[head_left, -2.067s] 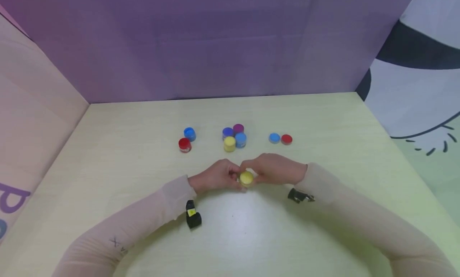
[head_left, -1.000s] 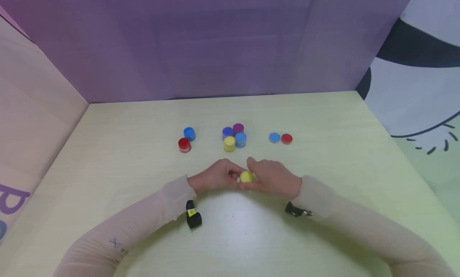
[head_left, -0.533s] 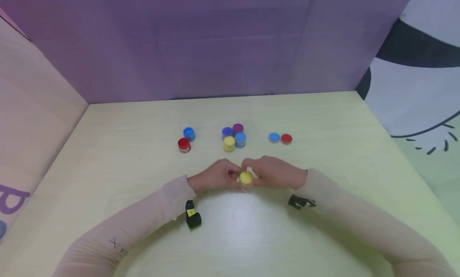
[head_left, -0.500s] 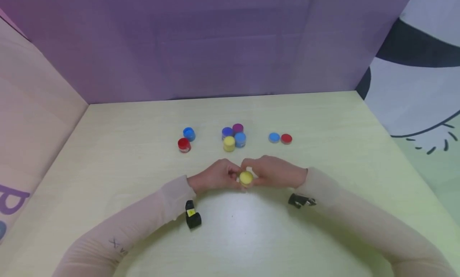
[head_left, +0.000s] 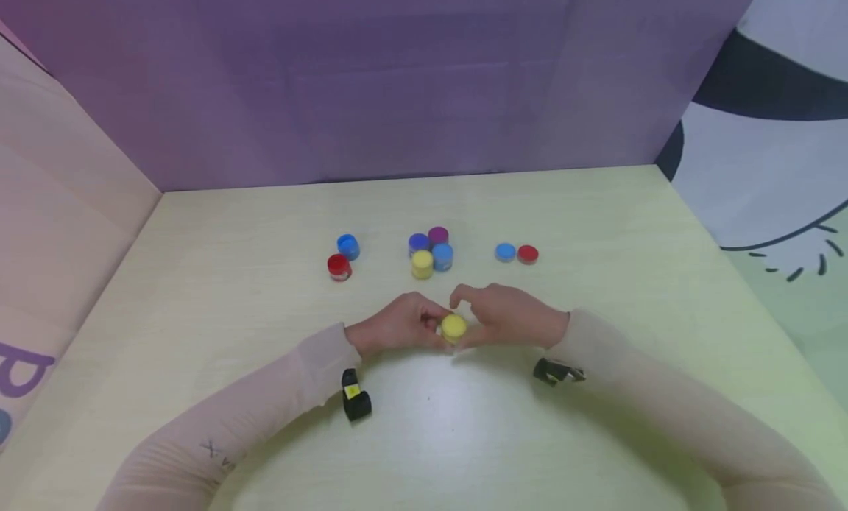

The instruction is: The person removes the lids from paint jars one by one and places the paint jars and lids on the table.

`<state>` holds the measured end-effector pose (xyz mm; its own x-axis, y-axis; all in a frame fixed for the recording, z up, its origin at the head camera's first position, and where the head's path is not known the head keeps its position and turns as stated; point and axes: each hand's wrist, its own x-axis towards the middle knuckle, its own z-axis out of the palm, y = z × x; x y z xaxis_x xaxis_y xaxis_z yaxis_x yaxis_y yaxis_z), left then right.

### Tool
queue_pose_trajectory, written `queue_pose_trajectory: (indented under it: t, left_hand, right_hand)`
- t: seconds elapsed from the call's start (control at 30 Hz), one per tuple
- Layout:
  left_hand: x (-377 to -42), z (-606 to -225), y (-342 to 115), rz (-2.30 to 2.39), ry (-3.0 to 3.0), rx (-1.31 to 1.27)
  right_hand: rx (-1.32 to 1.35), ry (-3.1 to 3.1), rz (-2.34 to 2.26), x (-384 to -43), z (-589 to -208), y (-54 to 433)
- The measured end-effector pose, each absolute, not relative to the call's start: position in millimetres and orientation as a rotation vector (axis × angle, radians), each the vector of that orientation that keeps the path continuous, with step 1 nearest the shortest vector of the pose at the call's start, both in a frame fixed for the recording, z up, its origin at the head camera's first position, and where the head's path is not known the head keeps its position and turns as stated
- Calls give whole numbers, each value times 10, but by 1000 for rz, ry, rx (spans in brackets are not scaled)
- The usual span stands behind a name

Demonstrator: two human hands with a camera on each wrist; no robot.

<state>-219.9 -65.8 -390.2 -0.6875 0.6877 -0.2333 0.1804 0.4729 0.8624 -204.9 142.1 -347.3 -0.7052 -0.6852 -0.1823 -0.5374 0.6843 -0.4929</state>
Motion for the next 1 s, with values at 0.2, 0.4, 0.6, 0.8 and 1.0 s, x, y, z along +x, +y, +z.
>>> queue_pose_trajectory:
  t: [0.2, 0.4, 0.6, 0.8, 1.0]
  left_hand:
    - [-2201, -3907, -662, 1167, 2157, 711]
    - [-2209, -3910, -657, 1164, 2150, 722]
    - [-2217, -3926, -659, 1158, 2155, 732]
    - [-2220, -3920, -657, 1172, 2146, 731]
    - [-2224, -3928, -661, 1164, 2151, 729]
  right_hand:
    - [-754, 2697, -516, -1889, -3481, 1289]
    - [-741, 2746, -514, -1843, -3502, 1226]
    - [-787, 2742, -521, -1846, -3477, 1234]
    - [-802, 2686, -533, -1872, -3444, 1258]
    - [-833, 2622, -558, -1910, -3436, 1289]
